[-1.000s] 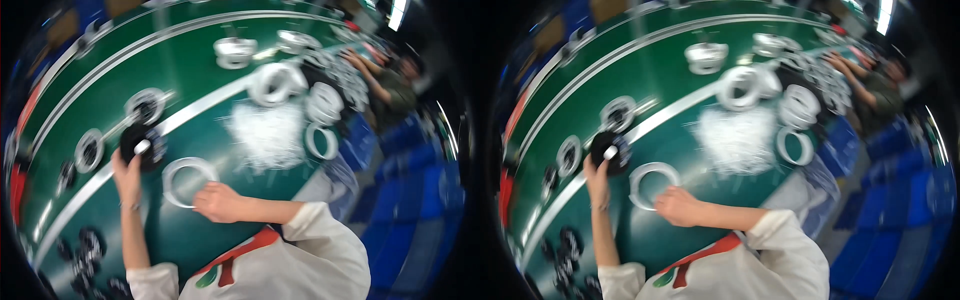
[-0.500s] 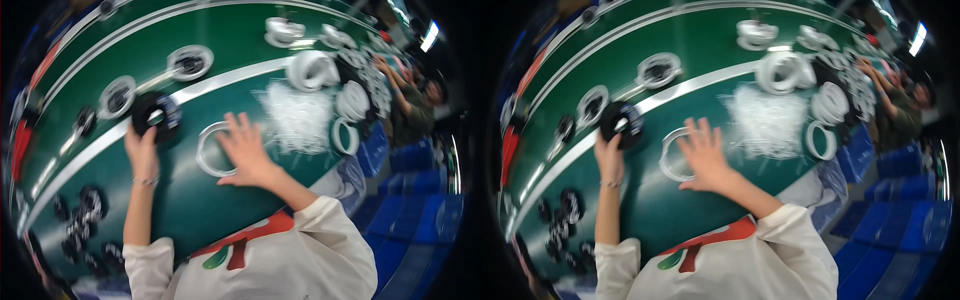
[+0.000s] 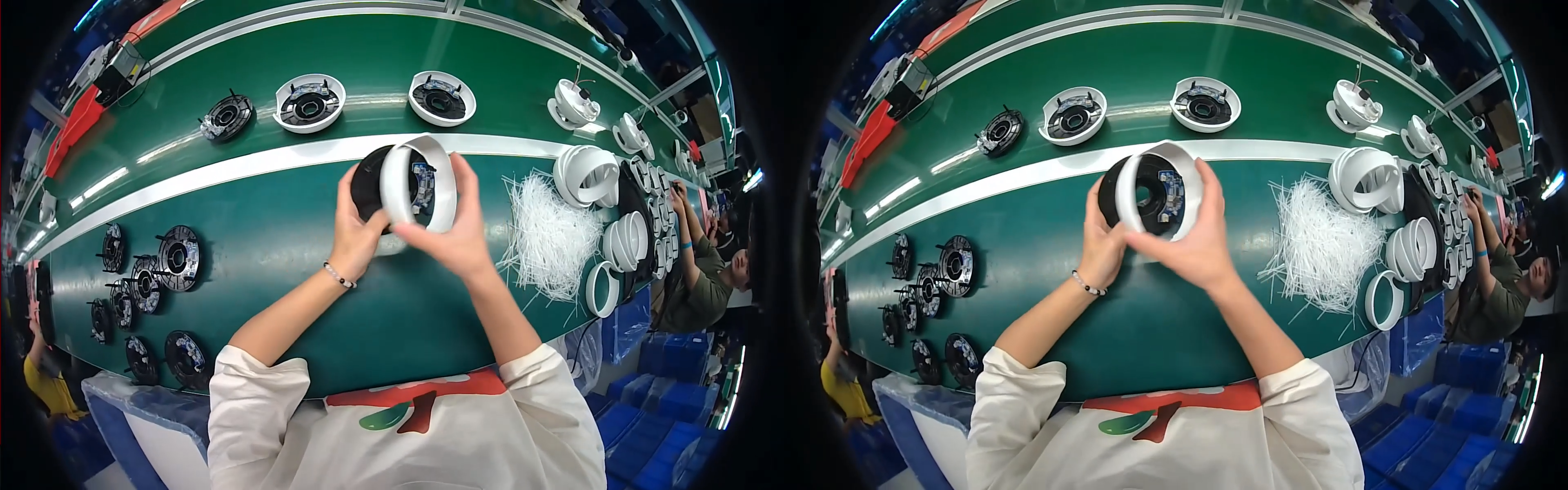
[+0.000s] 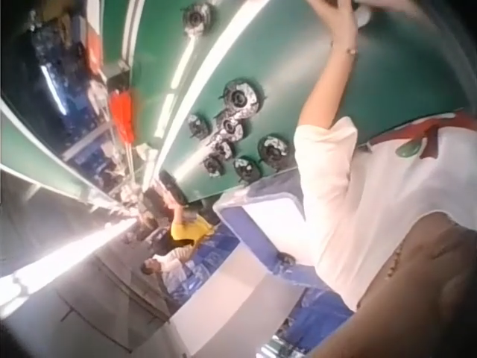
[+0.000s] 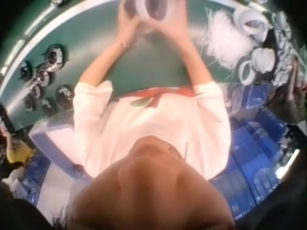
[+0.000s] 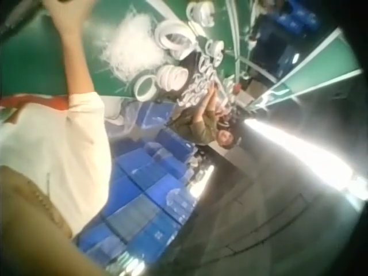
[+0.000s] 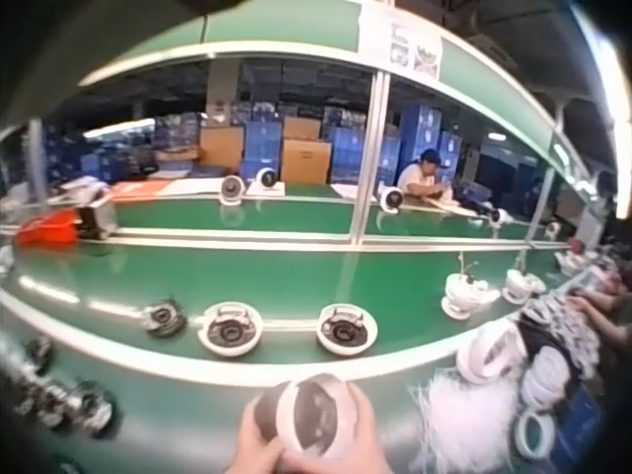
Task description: The person assembles plastic housing onto electronic components by hand on a factory production line.
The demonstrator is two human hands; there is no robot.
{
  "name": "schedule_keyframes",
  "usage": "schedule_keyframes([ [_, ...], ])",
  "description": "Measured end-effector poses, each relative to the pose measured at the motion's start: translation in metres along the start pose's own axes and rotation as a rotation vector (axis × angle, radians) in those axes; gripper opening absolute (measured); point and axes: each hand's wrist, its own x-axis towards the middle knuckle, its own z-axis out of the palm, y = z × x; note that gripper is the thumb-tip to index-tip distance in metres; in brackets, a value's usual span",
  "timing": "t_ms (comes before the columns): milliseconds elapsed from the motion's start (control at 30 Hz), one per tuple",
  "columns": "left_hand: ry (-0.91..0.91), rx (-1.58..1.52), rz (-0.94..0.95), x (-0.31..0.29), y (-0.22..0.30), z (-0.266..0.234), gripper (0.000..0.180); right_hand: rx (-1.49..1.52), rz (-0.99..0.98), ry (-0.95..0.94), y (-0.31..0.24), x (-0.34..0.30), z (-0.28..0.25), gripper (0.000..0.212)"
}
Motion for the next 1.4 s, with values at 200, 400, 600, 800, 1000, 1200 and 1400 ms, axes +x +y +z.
schedule_keyframes([
  [200, -0.366, -0.609, -0.492, 0.005, 0.017, -0.018, 0.077, -0.176, -0.056, -0.125, 0.007, -0.002, 0.006, 0.108],
  [400, -0.185, -0.594, -0.601, 0.005, 0.017, -0.016, 0.066, -0.288, -0.035, -0.230, -0.005, -0.004, 0.012, 0.114],
  [600, -0.259, -0.613, -0.585, 0.002, 0.019, -0.017, 0.064, 0.019, 0.059, -0.116, 0.001, -0.006, 0.010, 0.110],
  [800, -0.344, -0.575, -0.563, 0.006, 0.014, -0.029, 0.062, -0.006, 0.064, -0.166, 0.005, -0.007, 0.007, 0.106],
  [1000, -0.383, -0.668, -0.587, 0.007, 0.013, -0.033, 0.055, 0.436, 0.128, -0.180, -0.010, 0.007, -0.008, 0.098],
  [1200, -0.276, -0.650, -0.555, 0.007, 0.008, -0.038, 0.055, 0.345, 0.167, -0.192, -0.003, -0.005, 0.001, 0.098],
  [1400, -0.163, -0.600, -0.536, 0.004, 0.017, -0.016, 0.058, -0.150, 0.009, -0.221, -0.010, -0.016, 0.014, 0.106],
])
